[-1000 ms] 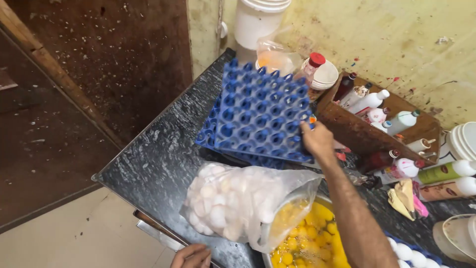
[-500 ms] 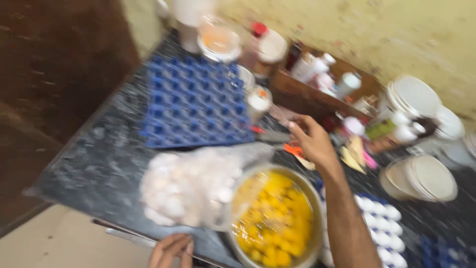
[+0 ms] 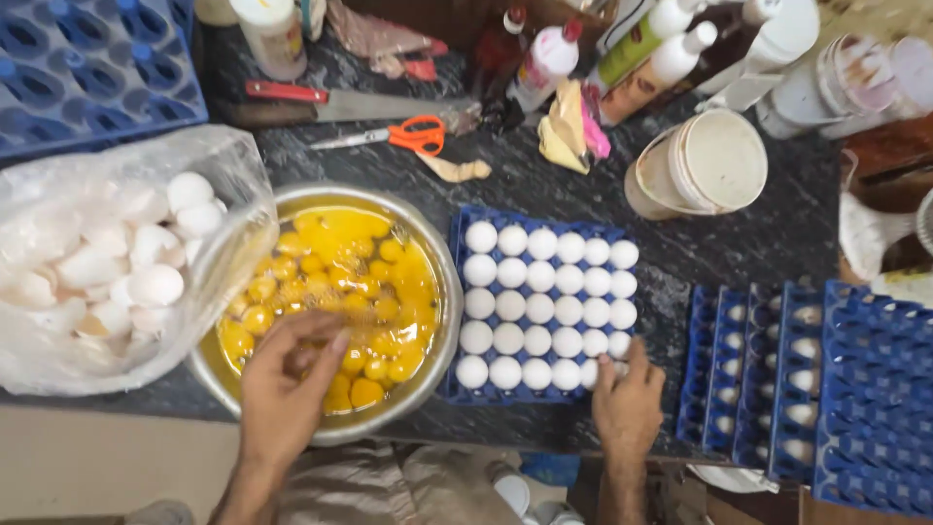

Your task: The person cracks eggs by hand into a metal bowl, placing the empty shells into a plastic bag and picking up new eggs from blue plastic trays.

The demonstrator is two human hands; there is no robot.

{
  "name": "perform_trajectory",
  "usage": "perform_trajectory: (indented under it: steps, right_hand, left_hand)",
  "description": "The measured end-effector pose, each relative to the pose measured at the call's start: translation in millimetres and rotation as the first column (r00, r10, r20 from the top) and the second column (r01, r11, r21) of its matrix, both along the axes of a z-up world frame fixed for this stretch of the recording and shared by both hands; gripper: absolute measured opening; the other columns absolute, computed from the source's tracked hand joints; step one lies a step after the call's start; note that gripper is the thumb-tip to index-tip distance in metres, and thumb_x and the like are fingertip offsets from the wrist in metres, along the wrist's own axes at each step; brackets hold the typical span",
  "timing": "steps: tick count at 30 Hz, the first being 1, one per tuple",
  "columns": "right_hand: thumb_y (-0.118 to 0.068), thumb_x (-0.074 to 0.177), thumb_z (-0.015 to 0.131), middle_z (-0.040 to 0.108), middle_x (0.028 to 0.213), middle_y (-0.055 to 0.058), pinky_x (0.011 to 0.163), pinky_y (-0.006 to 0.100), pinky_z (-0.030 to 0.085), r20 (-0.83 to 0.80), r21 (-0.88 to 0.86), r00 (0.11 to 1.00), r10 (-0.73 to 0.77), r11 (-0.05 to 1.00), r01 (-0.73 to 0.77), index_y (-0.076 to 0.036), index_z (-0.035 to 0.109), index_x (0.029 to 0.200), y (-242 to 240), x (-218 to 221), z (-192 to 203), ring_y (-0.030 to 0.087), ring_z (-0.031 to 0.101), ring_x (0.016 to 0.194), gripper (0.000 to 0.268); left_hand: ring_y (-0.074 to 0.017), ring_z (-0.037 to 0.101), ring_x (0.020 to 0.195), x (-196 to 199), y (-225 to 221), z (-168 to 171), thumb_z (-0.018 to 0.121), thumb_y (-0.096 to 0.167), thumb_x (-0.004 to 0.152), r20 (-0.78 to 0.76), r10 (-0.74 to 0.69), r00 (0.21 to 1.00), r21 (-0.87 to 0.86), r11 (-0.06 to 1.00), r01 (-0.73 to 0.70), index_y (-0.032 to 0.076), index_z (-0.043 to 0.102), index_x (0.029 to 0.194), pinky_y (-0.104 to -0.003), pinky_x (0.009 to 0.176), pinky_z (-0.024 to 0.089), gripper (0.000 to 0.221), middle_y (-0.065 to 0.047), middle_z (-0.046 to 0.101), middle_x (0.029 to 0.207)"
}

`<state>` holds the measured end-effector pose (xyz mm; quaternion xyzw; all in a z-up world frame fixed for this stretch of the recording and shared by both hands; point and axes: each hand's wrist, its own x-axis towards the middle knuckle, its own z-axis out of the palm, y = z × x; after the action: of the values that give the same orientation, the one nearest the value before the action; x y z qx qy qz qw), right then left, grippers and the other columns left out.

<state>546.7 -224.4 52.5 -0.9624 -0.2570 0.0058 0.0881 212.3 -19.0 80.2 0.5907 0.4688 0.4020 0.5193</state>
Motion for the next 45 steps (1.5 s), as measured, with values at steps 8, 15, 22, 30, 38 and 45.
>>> perform_trajectory:
  steps: [8,15,22,30,38,45]
  right_hand:
    - [-0.039,0.099,0.059,0.068,0.112,0.027,0.089,0.056,0.05,-0.096,0.036,0.995,0.04,0.999,-0.037,-0.014,0.056,0.147,-30,22,-26,0.048,0.065,0.105,0.054]
    - [-0.02,0.102,0.061,0.069,0.116,0.023,0.087,0.042,0.056,-0.145,0.338,0.986,0.081,0.941,-0.028,-0.005,0.062,0.138,4,-37,4,0.034,0.072,0.093,0.039]
    - [-0.012,0.088,0.073,0.068,0.123,0.02,0.09,0.04,0.055,-0.288,0.497,0.687,0.667,0.717,-0.488,-0.001,0.055,0.134,86,-171,53,0.034,0.069,0.109,0.05]
    - [-0.009,0.095,0.067,0.065,0.126,0.021,0.092,0.042,0.056,-0.145,0.519,0.592,0.793,0.57,-0.636,0.0,0.053,0.136,113,-179,79,0.037,0.068,0.113,0.044]
    - [-0.003,0.09,0.069,0.066,0.126,0.018,0.079,0.034,0.061,-0.15,0.53,0.532,0.833,0.522,-0.668,-0.004,0.056,0.137,132,-188,106,0.028,0.071,0.108,0.048]
    - [-0.004,0.086,0.073,0.056,0.135,0.024,0.08,0.032,0.062,-0.079,0.466,0.518,0.852,0.491,-0.736,-0.004,0.058,0.134,137,-177,113,0.032,0.065,0.112,0.05]
  left_hand:
    - [-0.0108,0.067,0.104,-2,-12,-34,0.073,0.006,0.091,0.262,0.01,0.965,-0.262,0.963,0.062,0.001,0.071,0.116,-0.023,0.087,0.055,0.026,-0.005,0.07,0.112]
    - [-0.0119,0.07,0.106,1,-2,-28,0.072,0.01,0.088,0.168,-0.027,0.985,-0.44,0.892,0.099,0.003,0.067,0.122,-0.025,0.087,0.059,0.035,-0.004,0.074,0.116]
    - [-0.0125,0.063,0.099,41,-10,-72,0.057,0.039,0.104,0.407,-0.337,0.849,-0.619,0.581,0.528,0.0,0.063,0.128,-0.026,0.087,0.054,0.046,-0.003,0.068,0.107]
    - [-0.0134,0.069,0.101,14,3,-16,0.074,0.01,0.087,0.604,-0.267,0.751,-0.5,0.607,0.618,0.0,0.064,0.133,-0.026,0.088,0.057,0.047,-0.009,0.074,0.115]
    - [-0.0184,0.073,0.104,7,10,-13,0.081,-0.001,0.081,0.731,-0.075,0.678,-0.406,0.751,0.521,-0.011,0.064,0.129,-0.03,0.092,0.061,0.052,-0.018,0.074,0.119]
    - [-0.018,0.072,0.109,-12,20,25,0.086,0.004,0.077,0.36,-0.196,0.912,-0.16,0.95,0.267,0.002,0.074,0.119,-0.03,0.094,0.063,0.044,-0.01,0.066,0.119]
